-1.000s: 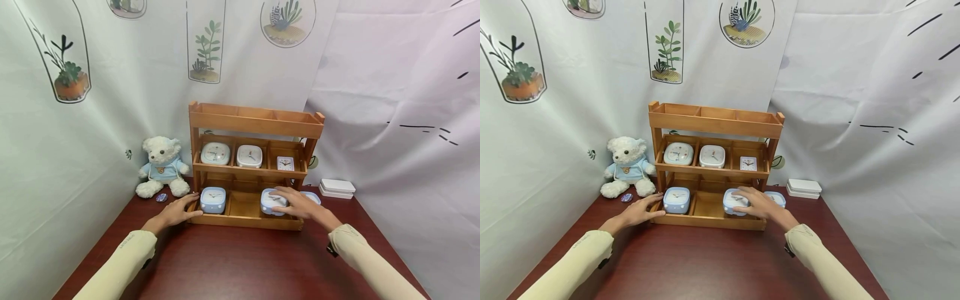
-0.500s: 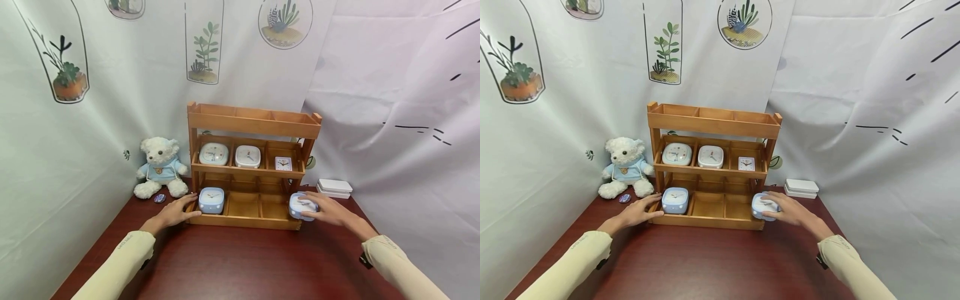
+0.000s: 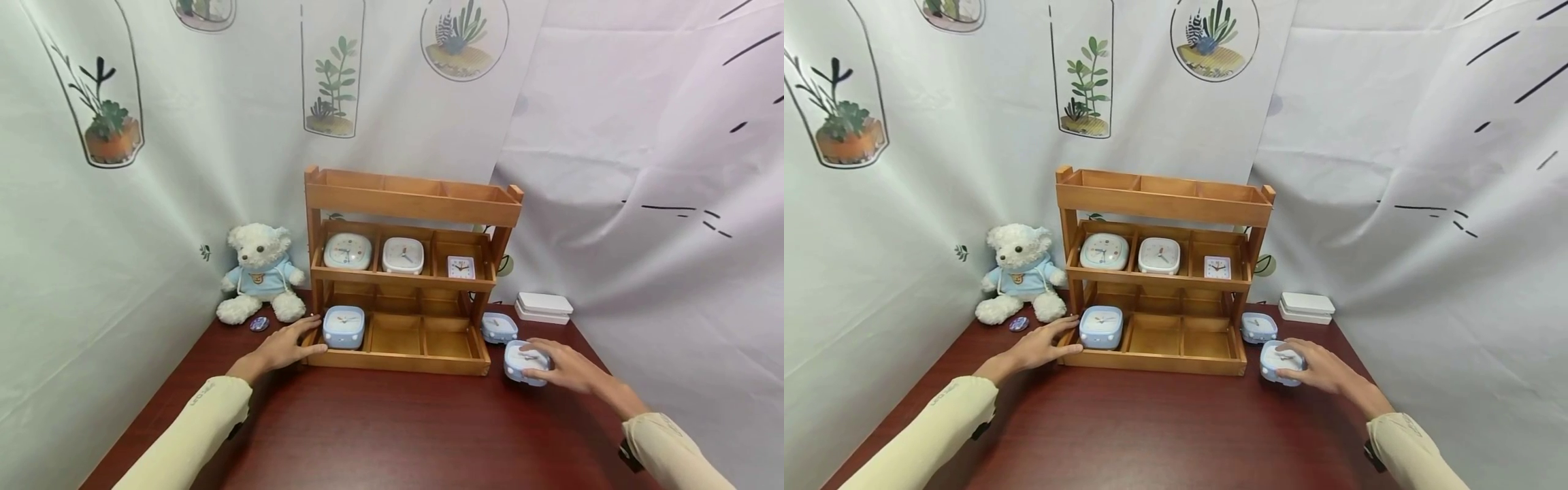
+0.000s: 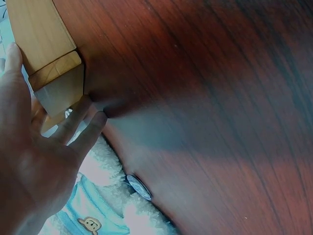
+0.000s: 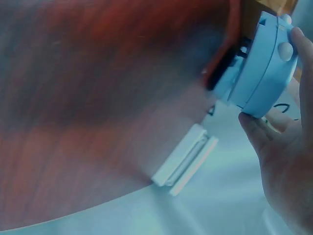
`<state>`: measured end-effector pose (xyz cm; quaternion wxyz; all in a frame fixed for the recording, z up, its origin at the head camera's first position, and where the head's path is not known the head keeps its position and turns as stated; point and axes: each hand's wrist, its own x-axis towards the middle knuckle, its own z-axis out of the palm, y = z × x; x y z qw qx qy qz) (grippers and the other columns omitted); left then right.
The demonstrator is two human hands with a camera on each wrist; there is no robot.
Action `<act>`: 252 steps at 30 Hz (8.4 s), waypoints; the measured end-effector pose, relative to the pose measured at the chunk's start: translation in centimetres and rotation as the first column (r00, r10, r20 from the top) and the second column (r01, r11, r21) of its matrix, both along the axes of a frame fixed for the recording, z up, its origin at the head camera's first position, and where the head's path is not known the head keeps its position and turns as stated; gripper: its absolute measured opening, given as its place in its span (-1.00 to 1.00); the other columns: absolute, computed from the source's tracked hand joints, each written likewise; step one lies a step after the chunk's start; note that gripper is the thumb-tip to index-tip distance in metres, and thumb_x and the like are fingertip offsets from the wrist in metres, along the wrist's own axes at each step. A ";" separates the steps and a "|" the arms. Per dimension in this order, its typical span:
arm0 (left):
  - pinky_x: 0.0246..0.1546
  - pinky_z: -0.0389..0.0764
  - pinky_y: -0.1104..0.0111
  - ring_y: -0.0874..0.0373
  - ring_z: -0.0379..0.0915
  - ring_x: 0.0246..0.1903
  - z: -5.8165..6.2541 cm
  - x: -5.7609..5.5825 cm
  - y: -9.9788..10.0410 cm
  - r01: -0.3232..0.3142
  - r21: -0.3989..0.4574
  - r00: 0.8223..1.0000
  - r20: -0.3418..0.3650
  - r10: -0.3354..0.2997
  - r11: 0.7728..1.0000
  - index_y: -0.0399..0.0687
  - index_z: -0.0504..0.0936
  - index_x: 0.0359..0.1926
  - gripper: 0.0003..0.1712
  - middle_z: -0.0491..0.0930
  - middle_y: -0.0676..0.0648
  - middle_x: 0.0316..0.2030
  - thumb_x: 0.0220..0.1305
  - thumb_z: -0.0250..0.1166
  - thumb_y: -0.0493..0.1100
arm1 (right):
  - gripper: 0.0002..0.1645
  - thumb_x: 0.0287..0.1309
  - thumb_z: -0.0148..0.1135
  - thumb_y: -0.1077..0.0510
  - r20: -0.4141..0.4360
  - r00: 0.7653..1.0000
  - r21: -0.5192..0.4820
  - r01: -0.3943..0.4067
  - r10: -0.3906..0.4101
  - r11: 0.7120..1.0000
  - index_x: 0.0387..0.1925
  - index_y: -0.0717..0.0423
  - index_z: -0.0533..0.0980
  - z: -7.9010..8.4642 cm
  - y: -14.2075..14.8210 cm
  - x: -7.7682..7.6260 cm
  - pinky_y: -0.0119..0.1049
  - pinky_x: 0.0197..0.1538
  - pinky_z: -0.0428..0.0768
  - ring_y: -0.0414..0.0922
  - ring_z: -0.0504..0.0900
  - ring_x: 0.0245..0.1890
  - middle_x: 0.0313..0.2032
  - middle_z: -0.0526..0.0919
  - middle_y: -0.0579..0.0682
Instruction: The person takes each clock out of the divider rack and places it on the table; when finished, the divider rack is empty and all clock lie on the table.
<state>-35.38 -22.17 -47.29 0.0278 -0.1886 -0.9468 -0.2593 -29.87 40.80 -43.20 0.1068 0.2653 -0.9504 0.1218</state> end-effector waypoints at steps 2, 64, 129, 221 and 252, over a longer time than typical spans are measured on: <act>0.24 0.34 -0.32 -0.34 0.25 0.43 -0.2 0.0 -0.1 0.000 0.001 1.000 0.000 0.000 1.000 -0.08 0.37 0.54 0.02 0.26 -0.23 0.53 0.30 0.30 0.45 | -0.40 0.20 0.46 -0.30 0.022 1.000 -0.005 0.012 -0.012 1.000 0.11 -0.04 0.67 -0.6 0.4 0.1 0.05 0.03 0.60 0.06 0.64 0.11 0.12 0.67 0.04; 0.24 0.34 -0.33 -0.29 0.26 0.44 0.0 -0.3 0.1 -0.026 -0.023 0.999 0.030 0.027 0.999 0.04 0.32 0.57 0.03 0.21 -0.14 0.57 0.28 0.27 0.50 | -0.50 0.18 0.38 0.37 0.004 0.988 -0.198 0.153 -0.156 0.968 0.19 0.29 0.57 -2.9 3.1 -6.6 0.16 -0.08 0.50 0.18 0.60 -0.12 0.08 0.65 0.43; 0.30 0.27 -0.32 -0.29 0.18 0.48 0.4 -0.2 0.2 -0.016 -0.009 0.998 0.054 0.016 1.000 0.03 0.32 0.58 -0.02 0.18 -0.15 0.58 0.32 0.30 0.42 | -0.30 0.31 0.42 -0.17 0.044 0.957 -0.260 -0.267 0.287 0.928 0.36 0.01 0.52 1.2 -26.3 -7.3 0.00 0.34 0.48 -0.02 0.52 0.35 0.31 0.59 -0.01; 0.31 0.27 -0.31 -0.38 0.14 0.47 0.3 -0.3 0.0 0.041 0.013 0.999 0.033 -0.042 0.999 -0.13 0.31 0.56 -0.02 0.18 -0.26 0.56 0.38 0.28 0.37 | -0.25 0.01 0.64 -0.19 0.009 0.984 -0.170 -0.176 0.180 0.970 0.24 -0.07 0.65 3.3 -13.6 -2.0 0.19 0.24 0.51 0.22 0.54 0.29 0.37 0.50 0.22; 0.30 0.29 -0.30 -0.38 0.19 0.45 0.5 -0.2 -0.1 0.039 0.017 0.999 0.026 -0.040 0.999 -0.15 0.33 0.55 0.00 0.20 -0.28 0.55 0.35 0.29 0.39 | -0.26 -0.14 0.73 -0.06 -0.055 0.996 -0.101 -0.074 0.069 0.992 0.12 0.08 0.69 1.5 -2.2 -2.3 0.22 0.08 0.56 0.33 0.59 0.18 0.23 0.58 0.35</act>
